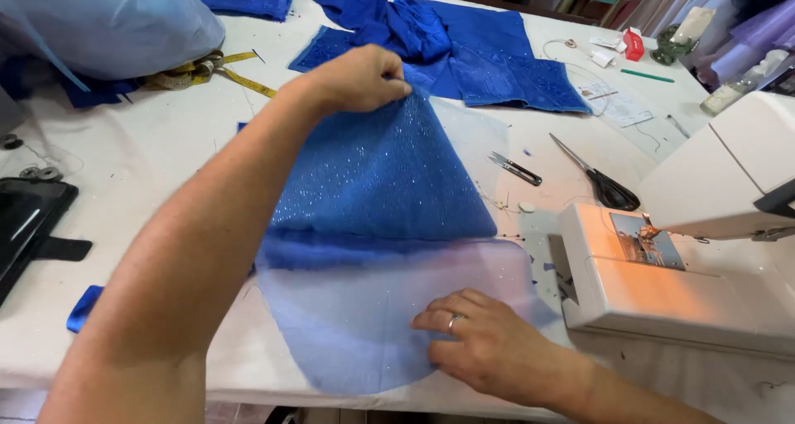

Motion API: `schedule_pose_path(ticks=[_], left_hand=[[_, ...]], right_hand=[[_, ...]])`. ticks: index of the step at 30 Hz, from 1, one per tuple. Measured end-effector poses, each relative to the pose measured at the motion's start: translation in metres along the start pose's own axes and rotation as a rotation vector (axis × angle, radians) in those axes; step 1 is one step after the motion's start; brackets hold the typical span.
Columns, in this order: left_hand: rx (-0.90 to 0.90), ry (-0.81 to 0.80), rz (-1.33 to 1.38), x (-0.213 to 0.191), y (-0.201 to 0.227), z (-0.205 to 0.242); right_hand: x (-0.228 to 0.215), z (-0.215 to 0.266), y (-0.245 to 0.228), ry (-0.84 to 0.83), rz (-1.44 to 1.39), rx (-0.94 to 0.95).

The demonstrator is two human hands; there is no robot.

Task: Aligning layers of blue fabric and securing them together using pins at a sewing workstation.

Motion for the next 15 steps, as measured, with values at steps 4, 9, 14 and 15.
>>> schedule_pose_path(ticks=[4, 9, 14, 15], left_hand=[[0.086, 0.126, -0.053, -0.036, 0.010, -0.007], [0.114, 0.148, -0.093, -0.068, 0.045, 0.016], [0.124, 0.118, -0.041, -0.083, 0.067, 0.036], [0.124, 0.107, -0.039, -0.084, 0.072, 0.041]], right_hand=[[0.036, 0.004, 0.003, -0.078, -0.048, -0.010], [0.047, -0.008, 0.025, -0.082, -0.180, 0.049], [0.025, -0.043, 0.047, -0.165, -0.340, 0.255], [0.017, -0.049, 0.051, -0.081, -0.374, 0.291]])
Point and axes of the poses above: each hand's wrist, its own z-axis away from the middle knuckle, its own x-axis out of the palm, y = z × x, the point moved 5 cm from there along -z, towards the middle knuckle, and after that the axes turned 2 degrees about -y, right-handed, at the moved point
